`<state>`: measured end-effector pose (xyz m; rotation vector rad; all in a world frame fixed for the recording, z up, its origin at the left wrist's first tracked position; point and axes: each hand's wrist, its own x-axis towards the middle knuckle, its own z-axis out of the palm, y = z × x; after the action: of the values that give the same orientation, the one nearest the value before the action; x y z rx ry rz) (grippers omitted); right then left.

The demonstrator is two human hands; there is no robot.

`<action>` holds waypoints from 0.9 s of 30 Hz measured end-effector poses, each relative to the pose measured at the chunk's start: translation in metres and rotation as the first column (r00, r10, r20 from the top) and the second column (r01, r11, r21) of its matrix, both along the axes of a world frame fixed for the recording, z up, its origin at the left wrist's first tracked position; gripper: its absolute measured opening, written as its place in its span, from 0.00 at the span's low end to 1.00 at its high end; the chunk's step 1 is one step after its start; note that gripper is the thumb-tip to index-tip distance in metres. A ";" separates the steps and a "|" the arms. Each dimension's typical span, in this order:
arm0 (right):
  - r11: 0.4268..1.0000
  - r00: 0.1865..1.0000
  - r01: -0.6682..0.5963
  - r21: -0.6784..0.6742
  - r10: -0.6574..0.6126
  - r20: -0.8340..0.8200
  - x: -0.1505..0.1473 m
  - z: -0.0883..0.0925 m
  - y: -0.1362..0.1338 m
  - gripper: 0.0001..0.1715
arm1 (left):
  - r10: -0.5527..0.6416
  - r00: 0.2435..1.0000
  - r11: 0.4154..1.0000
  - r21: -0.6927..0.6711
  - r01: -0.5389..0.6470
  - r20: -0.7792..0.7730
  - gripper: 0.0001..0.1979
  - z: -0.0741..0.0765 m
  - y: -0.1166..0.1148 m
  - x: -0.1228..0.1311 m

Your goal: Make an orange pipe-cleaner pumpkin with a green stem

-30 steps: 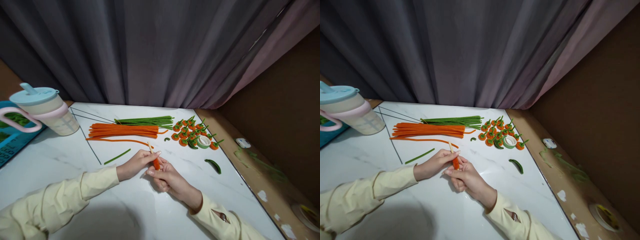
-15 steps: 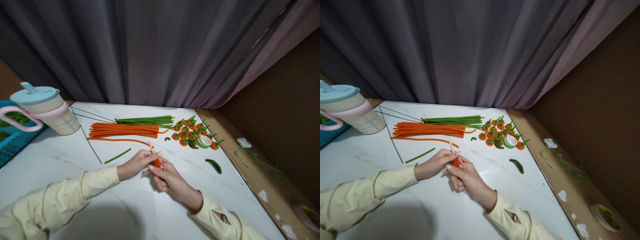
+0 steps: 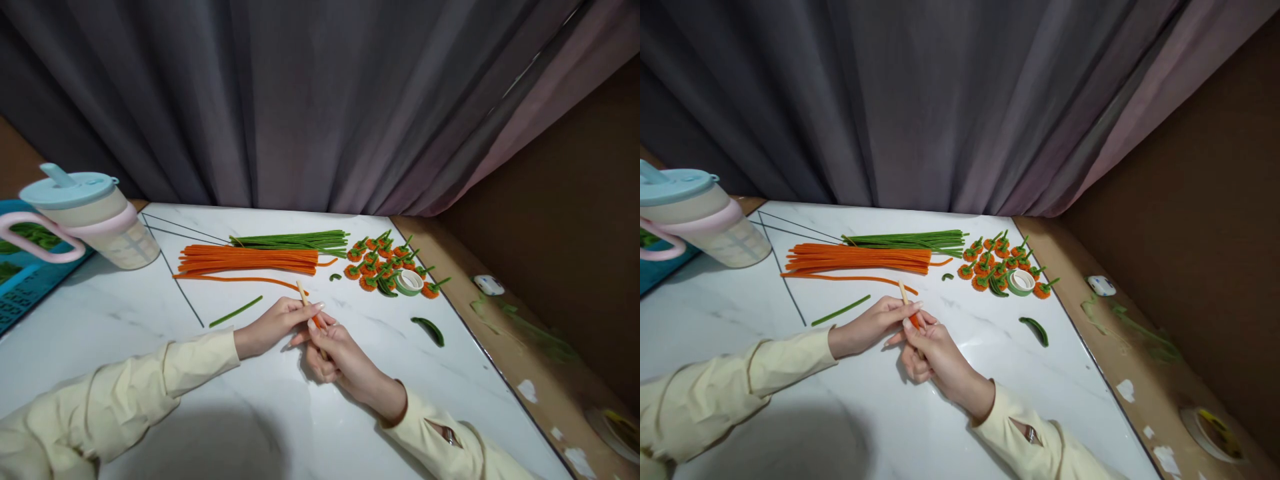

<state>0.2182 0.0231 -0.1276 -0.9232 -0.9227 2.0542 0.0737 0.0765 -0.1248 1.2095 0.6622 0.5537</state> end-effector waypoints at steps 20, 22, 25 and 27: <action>1.000 1.000 -0.010 0.004 0.010 0.007 0.000 -0.002 -0.002 0.27 | -0.063 0.998 0.998 0.014 0.063 -0.023 0.27 0.005 -0.007 -0.001; 1.000 1.000 -0.010 0.009 0.010 -0.008 0.000 -0.001 -0.001 0.25 | -0.038 0.999 0.999 0.012 0.039 -0.026 0.27 0.005 -0.007 0.001; 1.000 1.000 -0.021 0.009 0.021 -0.023 0.001 0.000 0.002 0.24 | 0.028 0.999 1.000 0.000 -0.028 -0.015 0.27 0.002 -0.006 0.002; 1.000 0.999 -0.023 0.002 0.023 -0.022 0.002 0.001 0.002 0.24 | 0.061 0.998 0.998 -0.025 -0.060 0.010 0.27 -0.001 -0.006 0.002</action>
<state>0.2200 0.0255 -0.1270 -0.8915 -0.9280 2.0785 0.0758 0.0706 -0.1257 1.1654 0.6968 0.6002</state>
